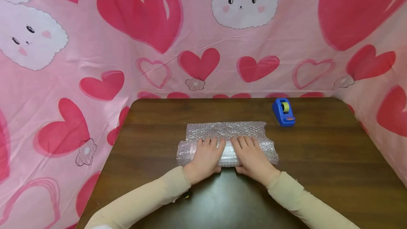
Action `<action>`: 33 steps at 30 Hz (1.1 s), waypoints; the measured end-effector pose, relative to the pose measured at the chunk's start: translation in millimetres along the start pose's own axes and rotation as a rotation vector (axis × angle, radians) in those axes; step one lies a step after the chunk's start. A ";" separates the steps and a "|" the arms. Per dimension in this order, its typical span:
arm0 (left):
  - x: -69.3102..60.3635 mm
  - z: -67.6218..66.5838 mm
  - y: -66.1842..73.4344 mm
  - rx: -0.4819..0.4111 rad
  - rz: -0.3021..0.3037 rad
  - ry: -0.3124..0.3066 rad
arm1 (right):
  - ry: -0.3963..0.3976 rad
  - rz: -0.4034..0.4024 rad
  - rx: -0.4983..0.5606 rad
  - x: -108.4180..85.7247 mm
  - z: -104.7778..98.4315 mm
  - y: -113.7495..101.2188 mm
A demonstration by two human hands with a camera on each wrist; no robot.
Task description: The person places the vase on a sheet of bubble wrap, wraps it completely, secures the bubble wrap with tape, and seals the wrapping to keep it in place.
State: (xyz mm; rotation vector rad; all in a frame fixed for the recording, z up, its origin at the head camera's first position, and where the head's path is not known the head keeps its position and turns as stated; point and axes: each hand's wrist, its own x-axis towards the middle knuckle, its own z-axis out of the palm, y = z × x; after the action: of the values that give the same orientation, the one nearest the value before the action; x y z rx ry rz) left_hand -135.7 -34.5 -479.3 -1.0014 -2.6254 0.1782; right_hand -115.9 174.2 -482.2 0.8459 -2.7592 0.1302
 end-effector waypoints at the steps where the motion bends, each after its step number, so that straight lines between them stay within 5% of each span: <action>1: 0.4 -0.5 -1.0 -0.008 0.000 -0.003 | -0.006 0.000 0.007 1.5 0.2 0.5; 8: 3.0 0.4 -0.2 -0.048 -0.002 -0.039 | -0.036 0.013 0.034 4.6 -1.0 3.7; 17: -1.6 -1.3 8.0 0.021 -0.062 -0.044 | -0.050 0.029 0.042 8.4 -0.7 3.5; 26: -18.5 2.4 15.6 0.097 -0.094 0.000 | -0.101 0.033 0.100 19.3 -4.0 1.7; 33: -7.0 13.1 7.3 0.095 -0.057 0.108 | -0.135 0.029 0.102 29.1 -13.7 9.9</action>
State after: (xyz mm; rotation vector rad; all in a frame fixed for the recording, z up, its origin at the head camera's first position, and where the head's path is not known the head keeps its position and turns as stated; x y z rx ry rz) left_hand -130.7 -33.8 -495.0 -0.8794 -2.5196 0.2266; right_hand -141.8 168.9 -461.5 0.8708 -2.9135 0.2293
